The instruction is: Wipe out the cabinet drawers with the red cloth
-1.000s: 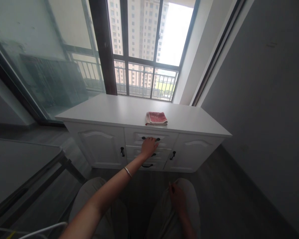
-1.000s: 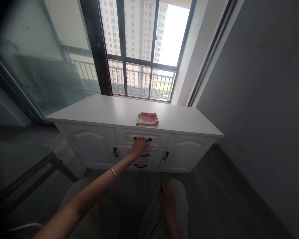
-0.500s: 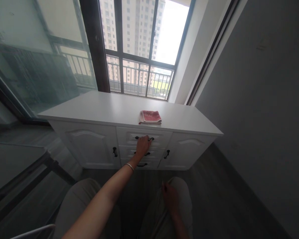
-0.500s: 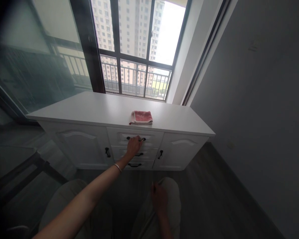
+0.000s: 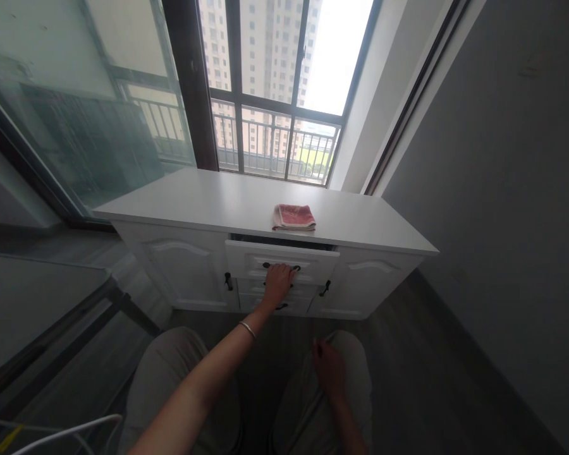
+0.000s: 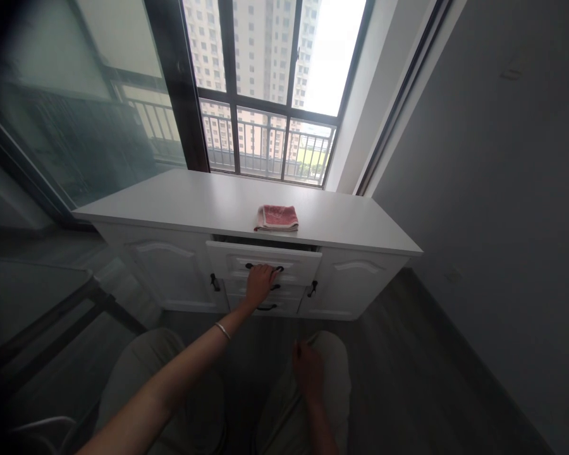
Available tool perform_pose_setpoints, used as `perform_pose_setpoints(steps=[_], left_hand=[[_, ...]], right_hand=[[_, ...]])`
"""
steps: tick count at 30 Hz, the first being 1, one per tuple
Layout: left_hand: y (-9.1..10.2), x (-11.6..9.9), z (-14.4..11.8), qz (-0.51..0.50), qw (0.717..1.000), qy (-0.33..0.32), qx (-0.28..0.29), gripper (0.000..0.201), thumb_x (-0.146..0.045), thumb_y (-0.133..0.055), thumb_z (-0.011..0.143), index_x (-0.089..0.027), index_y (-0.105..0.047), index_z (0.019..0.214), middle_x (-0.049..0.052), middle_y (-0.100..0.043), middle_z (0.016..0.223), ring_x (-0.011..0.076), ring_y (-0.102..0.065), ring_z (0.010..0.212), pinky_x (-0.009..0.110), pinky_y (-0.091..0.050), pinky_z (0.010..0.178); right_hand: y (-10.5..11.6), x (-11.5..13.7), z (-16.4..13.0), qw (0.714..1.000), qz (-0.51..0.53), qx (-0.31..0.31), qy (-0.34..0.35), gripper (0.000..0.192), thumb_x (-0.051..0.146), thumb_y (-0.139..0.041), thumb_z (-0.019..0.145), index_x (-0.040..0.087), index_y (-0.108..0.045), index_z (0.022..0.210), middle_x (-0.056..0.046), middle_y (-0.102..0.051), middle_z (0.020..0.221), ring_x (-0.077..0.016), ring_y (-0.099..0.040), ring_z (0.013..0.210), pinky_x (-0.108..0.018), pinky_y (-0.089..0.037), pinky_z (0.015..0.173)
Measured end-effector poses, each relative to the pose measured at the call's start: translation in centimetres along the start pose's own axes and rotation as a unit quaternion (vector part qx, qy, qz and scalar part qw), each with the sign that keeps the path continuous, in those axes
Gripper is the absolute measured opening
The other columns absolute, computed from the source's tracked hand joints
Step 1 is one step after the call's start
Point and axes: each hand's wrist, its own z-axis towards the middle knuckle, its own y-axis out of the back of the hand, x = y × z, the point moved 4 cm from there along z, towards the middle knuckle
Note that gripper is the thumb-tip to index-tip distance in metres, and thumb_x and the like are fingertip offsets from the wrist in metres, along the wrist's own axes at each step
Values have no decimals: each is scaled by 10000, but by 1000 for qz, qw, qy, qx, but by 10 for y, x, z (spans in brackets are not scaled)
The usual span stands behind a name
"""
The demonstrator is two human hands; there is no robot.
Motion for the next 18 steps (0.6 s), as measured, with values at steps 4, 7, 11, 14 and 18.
perform_pose_setpoints(steps=[4,7,11,14,18], left_hand=[[16,-10,-18,0,1000,4,-3,306,-350,-498,1049,-175,-687,883,90,-694,867,249,-604,904,381,-360,799],[28,-19,-33,-7,1000,6,-4,290,-342,-501,1048,-182,-684,892,78,-693,873,244,-599,900,383,-366,804],[45,-30,-57,-15,1000,17,8,258,-316,-513,1040,-190,-680,888,69,-687,886,241,-591,898,385,-378,804],[59,-38,-77,-14,1000,18,21,265,-299,-487,1047,-192,-674,894,64,-679,890,238,-588,902,388,-392,821],[74,-49,-102,-17,999,17,32,263,-272,-458,1052,-202,-676,923,57,-686,902,235,-591,910,392,-404,842]], right_hand=[[-12,1,-1,1000,4,1,7,417,380,-347,1064,239,-705,904,-122,-758,865,-277,-725,795,-338,-390,650],[-31,4,-3,1000,27,14,6,373,361,-389,1050,243,-699,879,-107,-755,849,-258,-723,776,-320,-378,638],[-54,11,-6,995,81,57,12,360,382,-425,1036,252,-669,805,-88,-736,798,-237,-711,728,-307,-370,616],[-58,13,-5,992,105,64,9,354,373,-432,1028,253,-648,775,-84,-729,784,-232,-707,719,-307,-374,617],[-55,13,-5,991,114,75,5,353,378,-410,1026,266,-643,785,-84,-733,791,-241,-718,739,-320,-397,631]])
